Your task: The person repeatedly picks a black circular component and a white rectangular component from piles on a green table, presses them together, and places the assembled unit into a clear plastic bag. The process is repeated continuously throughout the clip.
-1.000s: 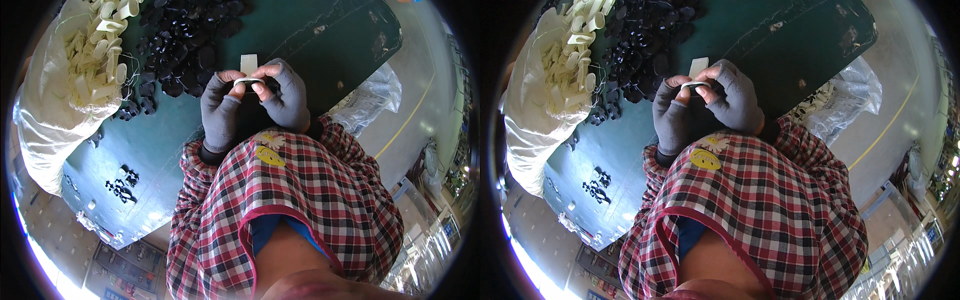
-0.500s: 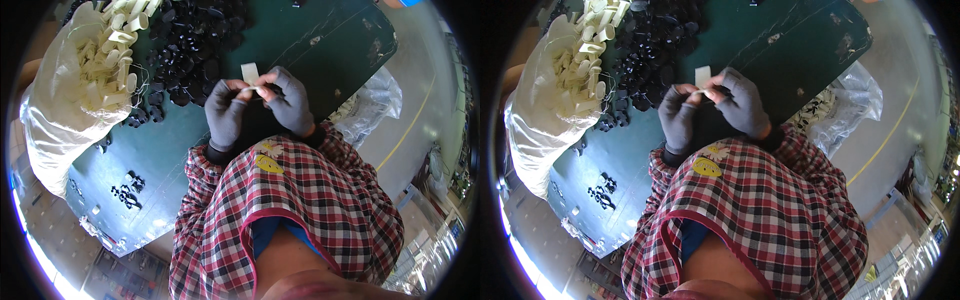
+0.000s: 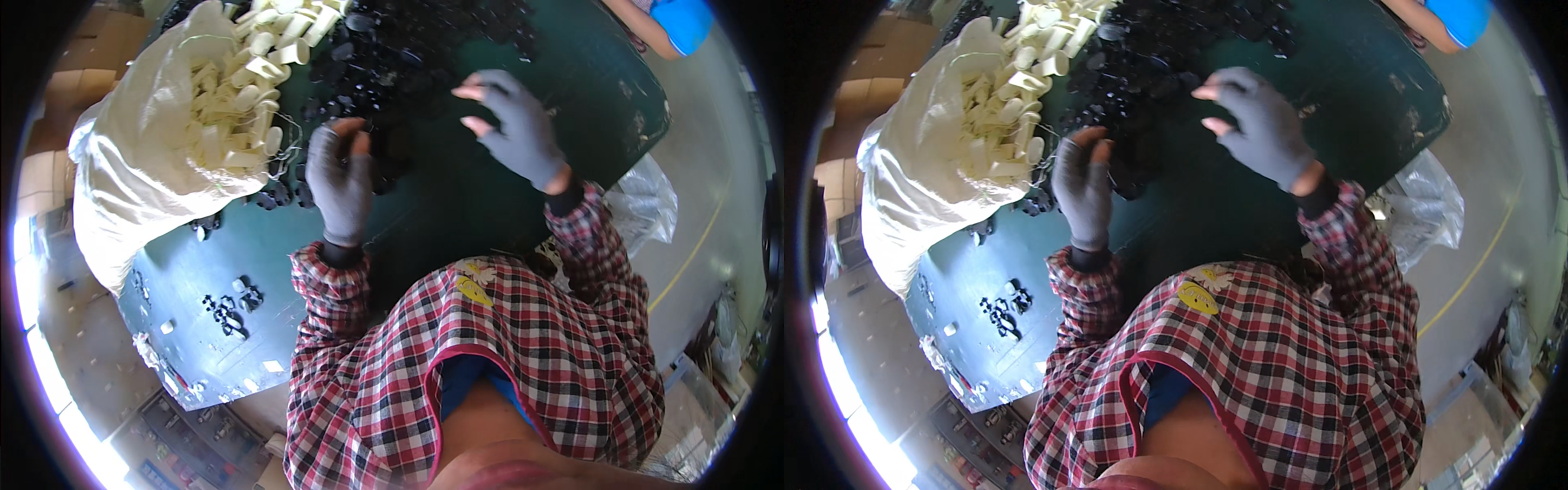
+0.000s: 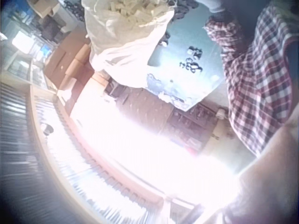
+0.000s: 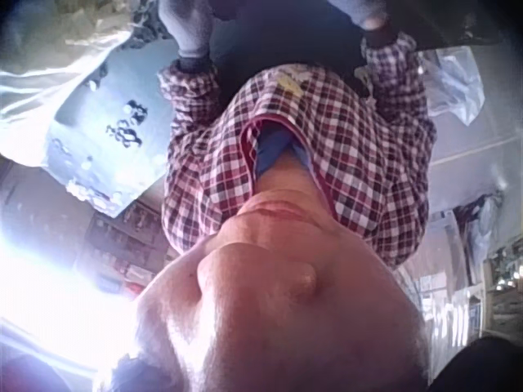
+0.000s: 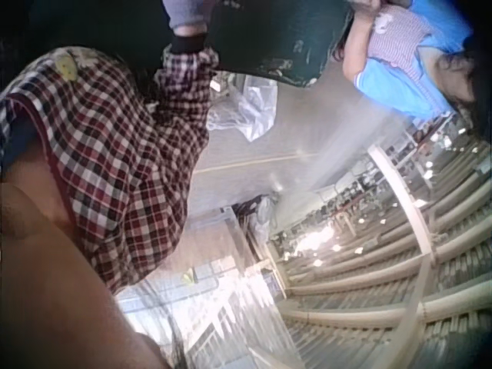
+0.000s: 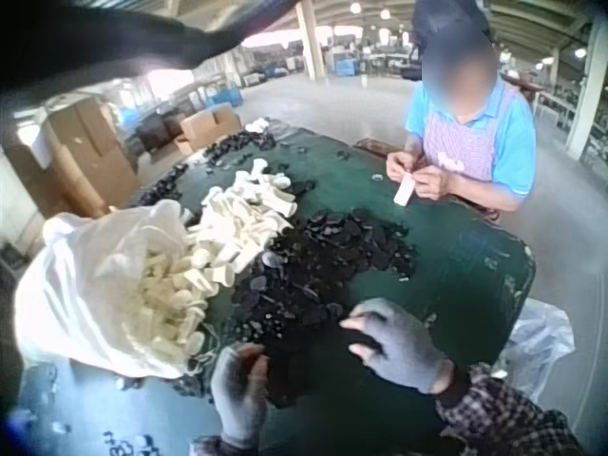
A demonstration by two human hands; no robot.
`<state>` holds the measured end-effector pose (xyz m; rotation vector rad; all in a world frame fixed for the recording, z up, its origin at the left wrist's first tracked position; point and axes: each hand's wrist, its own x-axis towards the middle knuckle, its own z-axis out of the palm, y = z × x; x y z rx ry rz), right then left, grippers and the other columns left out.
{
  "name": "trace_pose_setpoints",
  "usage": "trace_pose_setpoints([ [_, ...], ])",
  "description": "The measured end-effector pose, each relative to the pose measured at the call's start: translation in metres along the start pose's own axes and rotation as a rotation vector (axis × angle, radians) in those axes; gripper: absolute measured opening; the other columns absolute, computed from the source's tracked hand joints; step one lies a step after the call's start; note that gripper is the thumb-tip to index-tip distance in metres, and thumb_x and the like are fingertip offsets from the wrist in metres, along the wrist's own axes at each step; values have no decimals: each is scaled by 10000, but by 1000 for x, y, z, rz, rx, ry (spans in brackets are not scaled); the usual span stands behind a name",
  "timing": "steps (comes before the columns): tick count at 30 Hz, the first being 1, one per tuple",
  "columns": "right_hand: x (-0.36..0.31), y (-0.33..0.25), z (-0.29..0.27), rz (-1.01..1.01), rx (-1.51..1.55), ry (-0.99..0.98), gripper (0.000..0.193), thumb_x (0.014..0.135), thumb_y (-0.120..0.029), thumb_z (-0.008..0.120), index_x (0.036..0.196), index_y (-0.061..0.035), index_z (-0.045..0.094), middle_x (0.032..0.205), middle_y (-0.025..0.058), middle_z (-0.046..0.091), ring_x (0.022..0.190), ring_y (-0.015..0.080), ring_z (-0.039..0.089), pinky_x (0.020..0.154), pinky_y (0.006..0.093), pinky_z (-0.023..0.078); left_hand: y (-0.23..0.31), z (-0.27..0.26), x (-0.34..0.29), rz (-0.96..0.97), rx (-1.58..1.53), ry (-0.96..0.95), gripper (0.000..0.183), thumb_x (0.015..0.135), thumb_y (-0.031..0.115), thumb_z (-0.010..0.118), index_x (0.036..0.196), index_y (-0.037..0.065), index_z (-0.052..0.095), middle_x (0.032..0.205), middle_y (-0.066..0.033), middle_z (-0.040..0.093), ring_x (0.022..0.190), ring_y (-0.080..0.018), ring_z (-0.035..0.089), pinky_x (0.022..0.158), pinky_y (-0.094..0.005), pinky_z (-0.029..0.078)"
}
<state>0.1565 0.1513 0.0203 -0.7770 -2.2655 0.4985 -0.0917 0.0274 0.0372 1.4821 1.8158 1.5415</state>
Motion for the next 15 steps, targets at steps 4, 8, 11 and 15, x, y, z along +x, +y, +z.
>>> trace_pose_setpoints([
  [4,46,10,58,-95,-11,56,287,848,-114,767,1132,-94,726,1165,69,641,1071,262,647,903,371,539,-24,-32,77,106,419,157,184,887,59,693,1071,41,685,914,-116,654,829,-250,655,757,-370,526],
  [8,45,21,63,-19,211,189,229,863,-57,744,1092,-64,731,1103,65,665,984,248,675,836,350,552,-69,-15,150,-31,879,167,327,881,297,722,1136,99,669,968,-168,715,873,-395,696,758,-506,541],
  [11,39,22,58,98,383,313,175,910,-37,707,1084,-20,714,985,76,690,774,189,687,670,301,540,-93,1,167,-135,1001,197,289,887,284,677,1106,96,665,964,-182,721,899,-420,696,737,-531,540],
  [15,33,14,46,359,645,318,118,962,-47,667,1069,-20,707,897,44,692,644,94,639,608,245,514,-83,-12,151,-145,943,232,206,882,201,654,1066,109,639,973,-184,705,856,-425,692,703,-533,540],
])
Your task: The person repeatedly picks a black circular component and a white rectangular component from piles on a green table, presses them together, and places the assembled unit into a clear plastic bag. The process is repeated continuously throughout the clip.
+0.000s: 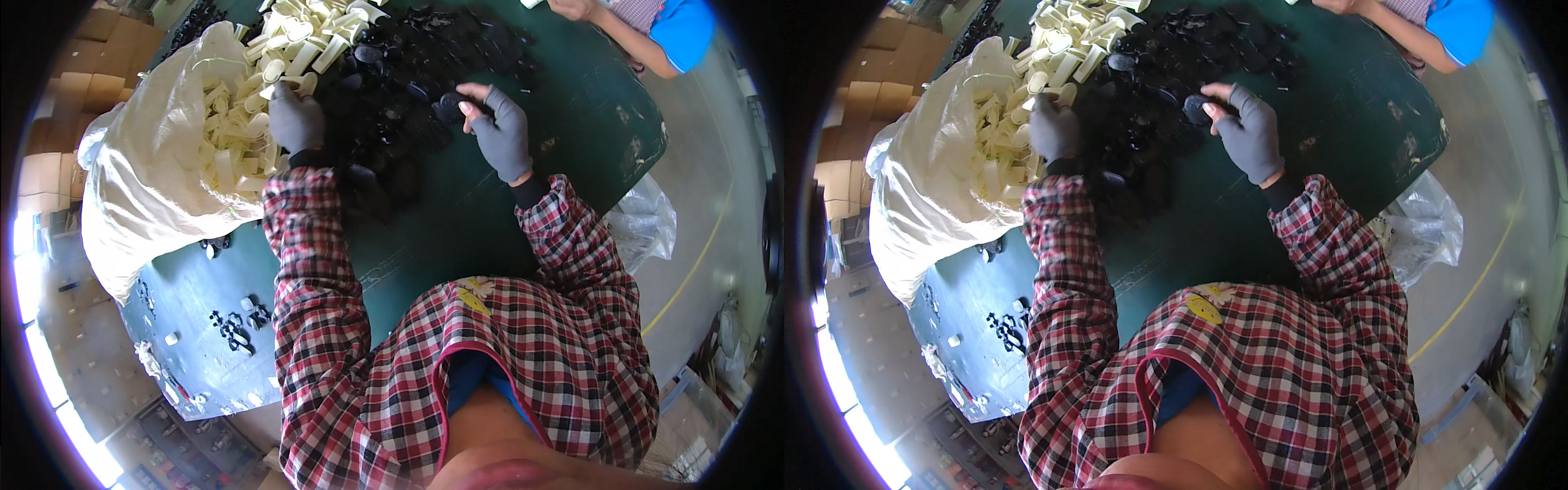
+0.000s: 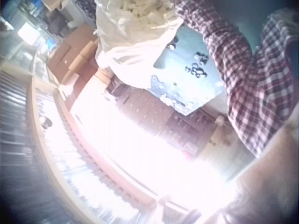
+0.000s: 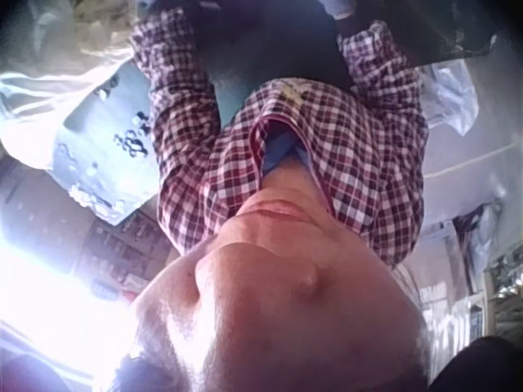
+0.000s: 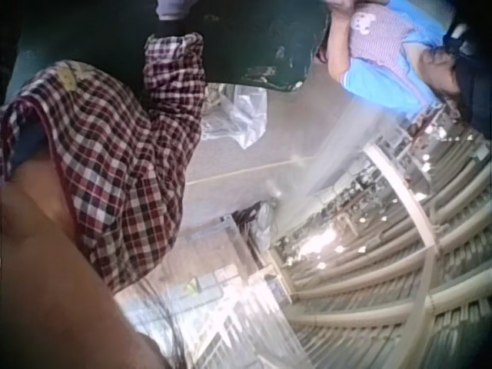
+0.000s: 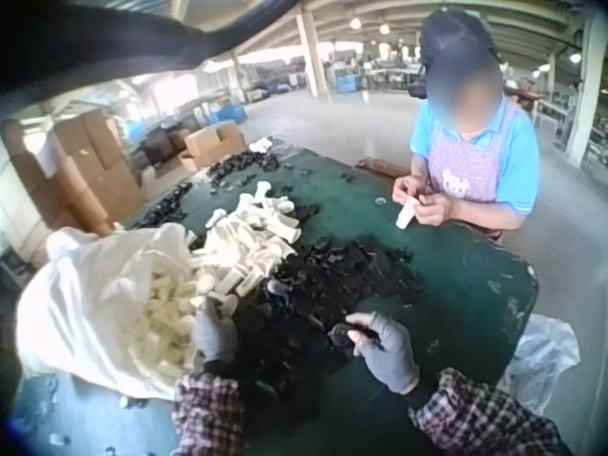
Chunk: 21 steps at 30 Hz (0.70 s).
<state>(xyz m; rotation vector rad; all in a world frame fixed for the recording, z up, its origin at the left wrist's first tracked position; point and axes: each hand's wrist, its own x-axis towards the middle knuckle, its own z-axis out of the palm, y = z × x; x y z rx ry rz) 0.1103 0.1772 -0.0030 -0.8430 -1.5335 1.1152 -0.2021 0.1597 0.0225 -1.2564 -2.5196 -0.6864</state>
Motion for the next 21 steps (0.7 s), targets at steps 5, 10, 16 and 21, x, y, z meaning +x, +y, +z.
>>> trace_pose_setpoints([
  [5,-30,-25,-12,121,307,-53,133,987,-101,666,1103,-55,714,875,7,677,685,74,634,633,224,527,6,-88,-73,306,-508,143,105,906,48,646,1003,21,680,950,-158,656,855,-338,637,767,-420,515],
  [10,-83,-44,-15,35,362,-181,124,967,-40,679,1085,-46,716,964,26,673,707,68,629,647,231,551,61,-108,-187,317,-698,-253,161,898,-27,647,1050,1,688,976,-140,648,896,-285,649,793,-338,522],
  [16,-115,-47,-32,-77,-92,-84,206,852,0,769,1044,-47,710,958,81,696,855,197,714,726,294,592,93,-87,-242,-213,-1266,-601,194,951,-11,629,1146,-13,640,1010,-59,649,874,-121,593,790,-271,491],
  [21,-117,-45,-37,-199,-215,-63,212,849,-18,780,1047,-60,716,969,82,688,861,206,718,721,290,590,90,-85,-246,-246,-1406,-723,223,963,37,659,1174,-24,618,986,-21,639,863,-90,561,810,-223,451],
])
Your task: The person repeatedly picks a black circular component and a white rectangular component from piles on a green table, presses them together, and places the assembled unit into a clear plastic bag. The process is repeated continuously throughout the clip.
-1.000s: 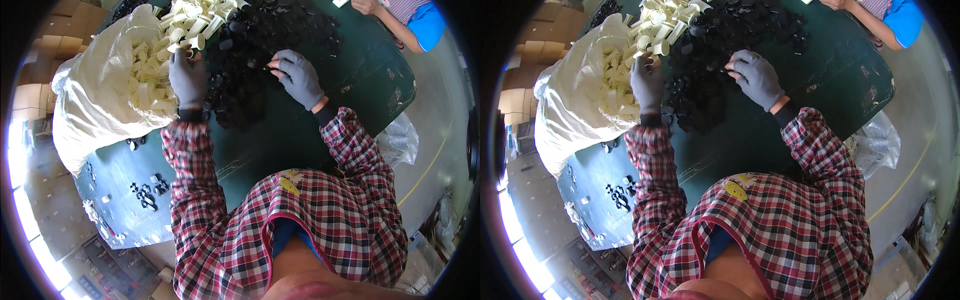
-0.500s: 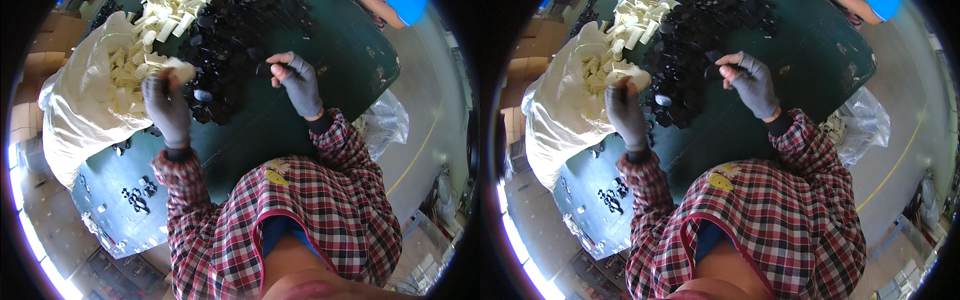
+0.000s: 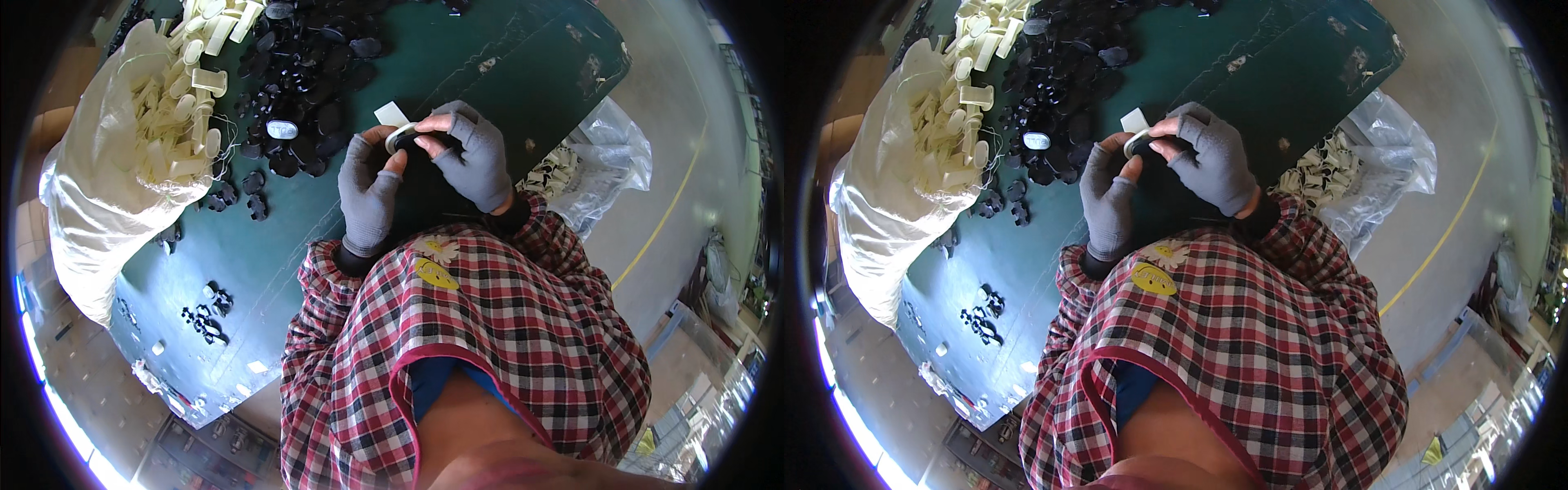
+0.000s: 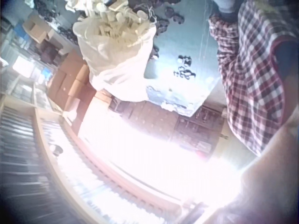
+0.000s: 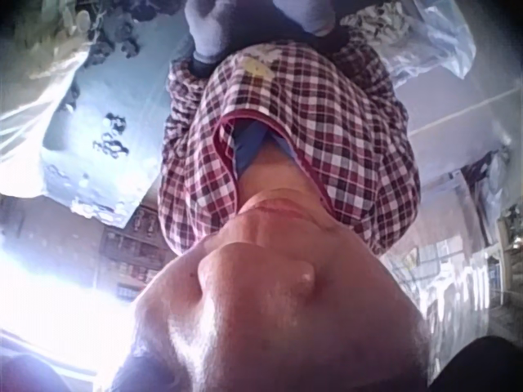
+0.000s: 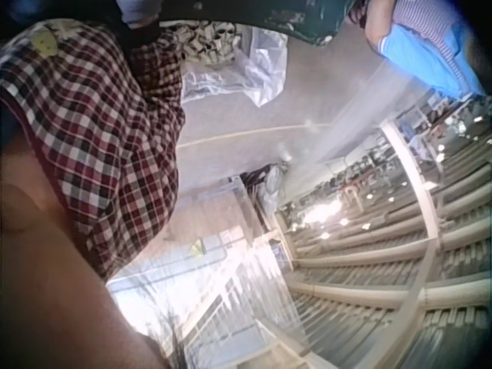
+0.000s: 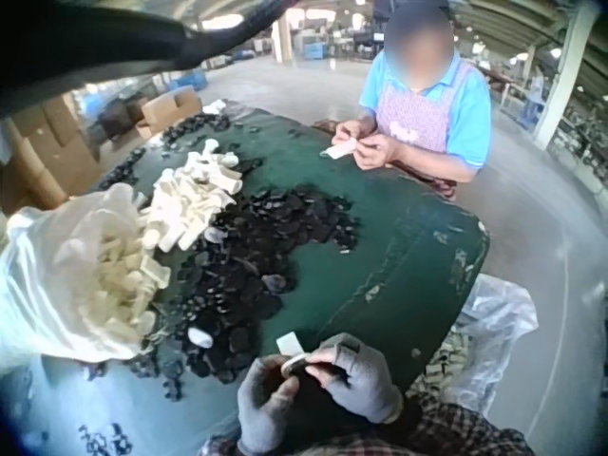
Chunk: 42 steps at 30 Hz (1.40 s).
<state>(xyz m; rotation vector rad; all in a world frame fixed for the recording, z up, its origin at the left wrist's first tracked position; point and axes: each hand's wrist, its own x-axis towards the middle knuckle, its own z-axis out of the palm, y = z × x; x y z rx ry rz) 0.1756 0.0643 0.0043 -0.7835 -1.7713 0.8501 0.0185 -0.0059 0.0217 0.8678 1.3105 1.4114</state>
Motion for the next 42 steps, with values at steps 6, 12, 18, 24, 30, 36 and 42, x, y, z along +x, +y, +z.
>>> trace_pose_setpoints([
  [6,3,1,11,97,83,-19,275,824,-7,788,1078,-54,692,1025,85,657,847,175,691,709,270,571,-2,-6,4,-62,58,55,200,957,58,684,1134,-20,634,958,-6,638,858,-75,562,794,-216,456],
  [12,4,3,12,541,398,-152,235,901,-96,732,1100,-9,644,1036,86,655,793,114,660,661,238,549,-5,-9,7,-89,3,85,202,947,59,705,1123,-13,640,970,-15,655,872,-74,578,790,-210,464],
  [18,7,3,10,609,430,-159,184,913,-69,716,1077,-13,655,975,74,660,731,101,654,594,223,543,-10,-12,7,-23,78,63,204,938,56,718,1117,-10,645,972,-23,659,865,-84,585,800,-217,469],
  [24,9,10,16,288,235,-155,119,891,-2,723,1005,-36,717,918,52,662,781,134,672,653,249,559,-14,-18,9,24,178,57,228,916,-4,714,1132,7,641,970,-31,656,855,-83,571,796,-222,469],
  [30,8,15,25,84,70,-102,175,871,-24,750,1043,-42,724,947,72,666,868,196,686,773,291,575,-14,-17,12,102,186,96,146,901,-37,693,1036,11,665,953,-39,653,838,-77,559,763,-226,470],
  [36,8,10,19,-172,-154,-209,321,847,-56,767,1160,-71,696,1126,81,647,950,280,695,837,367,581,-3,-22,11,230,468,35,169,897,-20,692,1064,6,683,990,-71,672,875,-116,608,782,-261,499],
  [42,-9,-6,17,396,364,-56,221,910,-93,728,1107,-31,647,1091,91,649,900,189,701,762,293,590,0,-17,-3,151,77,70,270,993,34,594,1258,-19,606,1142,-79,654,1061,-150,619,951,-273,474],
])
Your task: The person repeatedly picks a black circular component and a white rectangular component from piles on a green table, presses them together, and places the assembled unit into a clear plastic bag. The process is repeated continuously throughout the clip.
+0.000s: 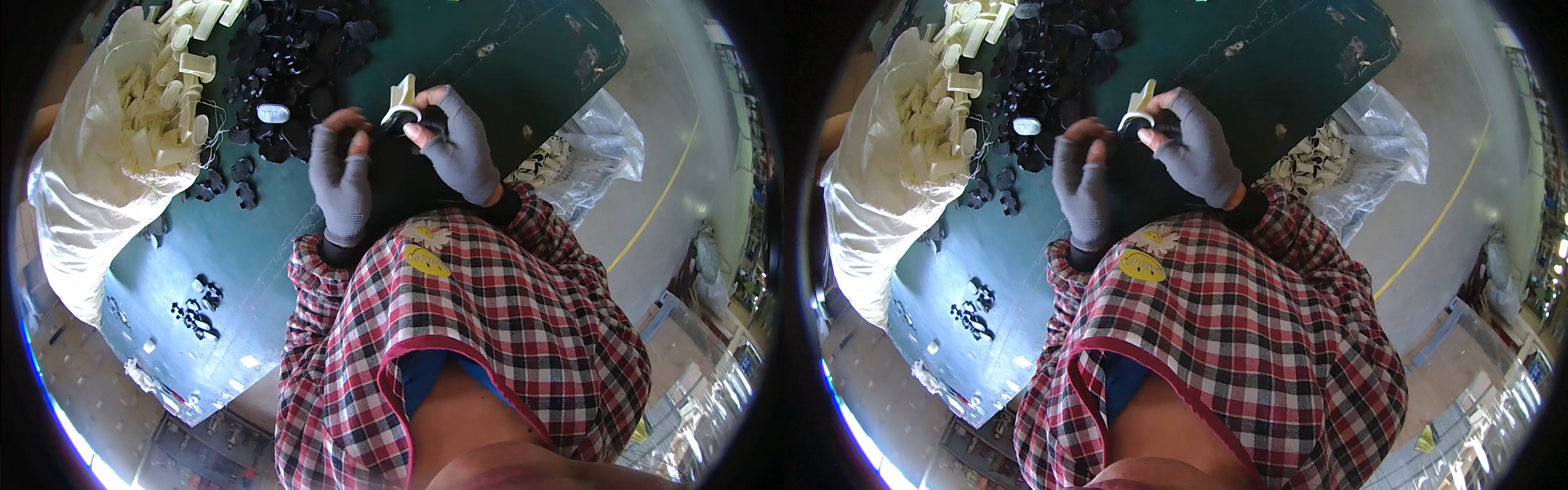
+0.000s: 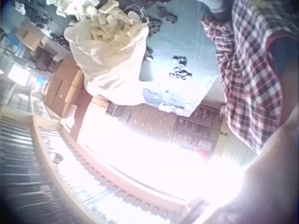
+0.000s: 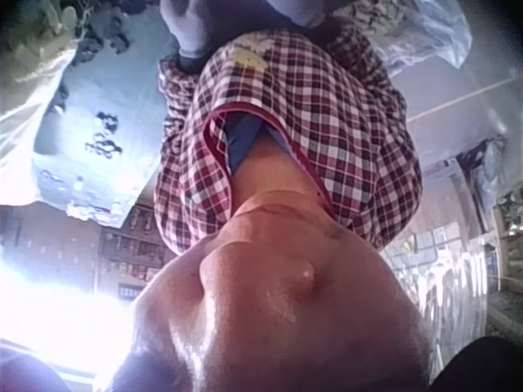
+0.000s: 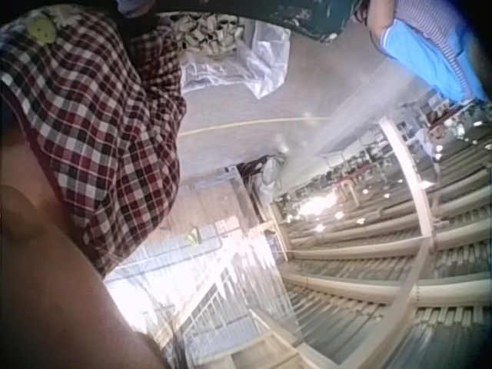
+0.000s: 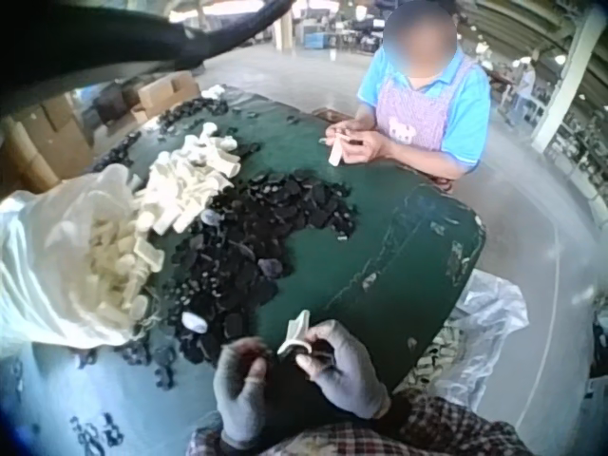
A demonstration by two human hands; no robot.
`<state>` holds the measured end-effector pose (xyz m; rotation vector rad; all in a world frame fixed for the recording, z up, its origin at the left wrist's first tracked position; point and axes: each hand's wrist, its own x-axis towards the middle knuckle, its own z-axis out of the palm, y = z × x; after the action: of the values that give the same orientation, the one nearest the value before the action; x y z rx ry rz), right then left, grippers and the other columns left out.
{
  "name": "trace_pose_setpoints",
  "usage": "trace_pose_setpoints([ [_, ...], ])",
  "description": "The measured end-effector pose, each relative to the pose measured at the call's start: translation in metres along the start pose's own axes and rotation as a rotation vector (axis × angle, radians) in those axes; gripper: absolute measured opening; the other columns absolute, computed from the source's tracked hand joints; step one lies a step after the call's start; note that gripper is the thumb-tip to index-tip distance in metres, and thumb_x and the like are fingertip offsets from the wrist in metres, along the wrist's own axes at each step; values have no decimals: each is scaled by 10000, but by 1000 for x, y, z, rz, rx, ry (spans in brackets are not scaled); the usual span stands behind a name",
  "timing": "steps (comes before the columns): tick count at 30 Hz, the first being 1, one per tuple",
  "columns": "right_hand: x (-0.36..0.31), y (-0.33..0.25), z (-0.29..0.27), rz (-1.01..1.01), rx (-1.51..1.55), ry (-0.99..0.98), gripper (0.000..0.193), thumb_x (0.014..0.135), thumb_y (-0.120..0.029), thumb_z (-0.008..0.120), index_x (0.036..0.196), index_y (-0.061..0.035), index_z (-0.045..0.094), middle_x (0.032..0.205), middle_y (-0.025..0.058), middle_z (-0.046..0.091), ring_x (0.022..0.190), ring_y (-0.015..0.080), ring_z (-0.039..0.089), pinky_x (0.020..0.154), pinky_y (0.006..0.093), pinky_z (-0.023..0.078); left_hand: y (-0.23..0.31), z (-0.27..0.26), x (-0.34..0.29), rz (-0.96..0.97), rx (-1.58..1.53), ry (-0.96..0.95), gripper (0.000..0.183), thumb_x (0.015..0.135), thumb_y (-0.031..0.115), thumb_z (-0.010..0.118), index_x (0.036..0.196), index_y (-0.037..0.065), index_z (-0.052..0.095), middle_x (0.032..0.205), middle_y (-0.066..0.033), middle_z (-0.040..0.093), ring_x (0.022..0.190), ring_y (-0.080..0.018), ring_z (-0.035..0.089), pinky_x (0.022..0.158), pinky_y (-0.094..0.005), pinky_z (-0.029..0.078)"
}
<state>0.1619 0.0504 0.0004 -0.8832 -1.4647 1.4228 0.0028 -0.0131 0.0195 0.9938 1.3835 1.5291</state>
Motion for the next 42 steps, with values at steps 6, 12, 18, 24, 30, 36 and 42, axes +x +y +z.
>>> trace_pose_setpoints([
  [6,-1,8,8,0,-80,-39,257,865,-72,787,1064,-11,635,960,88,662,859,149,686,720,265,569,-6,-4,-1,-178,-426,-56,232,992,67,597,1204,-23,627,1105,-50,662,1022,-122,605,949,-259,458],
  [12,5,11,9,-296,-343,29,308,805,-53,831,1056,-13,657,972,96,659,877,212,693,751,294,577,-9,-8,3,-203,-300,-18,180,958,95,678,1117,18,641,1047,-7,644,958,-85,574,867,-228,438],
  [18,6,7,6,-151,-131,-26,270,830,-56,809,1052,-23,658,1021,90,648,903,184,674,808,290,567,-8,-9,5,-216,-283,-57,180,939,71,670,1111,32,632,1044,4,628,974,-84,567,889,-231,428],
  [24,8,9,2,-84,88,-162,223,926,-73,730,1100,-19,602,1002,29,564,864,94,597,737,228,527,-7,-7,7,-254,-345,-50,185,934,56,670,1111,26,624,1027,-3,626,954,-86,561,874,-233,431],
  [30,6,6,4,-186,-226,-122,163,962,-142,679,1050,-20,616,927,90,617,807,174,655,770,288,555,-4,-6,5,-186,-20,-83,154,955,57,677,1087,6,618,973,-12,636,889,-82,576,821,-222,460],
  [36,14,8,18,-328,-276,37,117,953,-103,673,1016,-10,644,885,79,601,765,167,603,691,286,498,-14,-2,12,-32,-33,-11,129,956,24,686,1068,0,627,932,-4,630,853,-73,571,794,-224,467],
  [42,11,5,10,-287,-248,23,71,927,-64,702,987,-26,694,862,82,640,783,188,653,704,305,532,-16,-2,8,-93,-90,-21,124,955,48,699,1053,-11,649,950,-7,644,851,-71,572,786,-221,465],
])
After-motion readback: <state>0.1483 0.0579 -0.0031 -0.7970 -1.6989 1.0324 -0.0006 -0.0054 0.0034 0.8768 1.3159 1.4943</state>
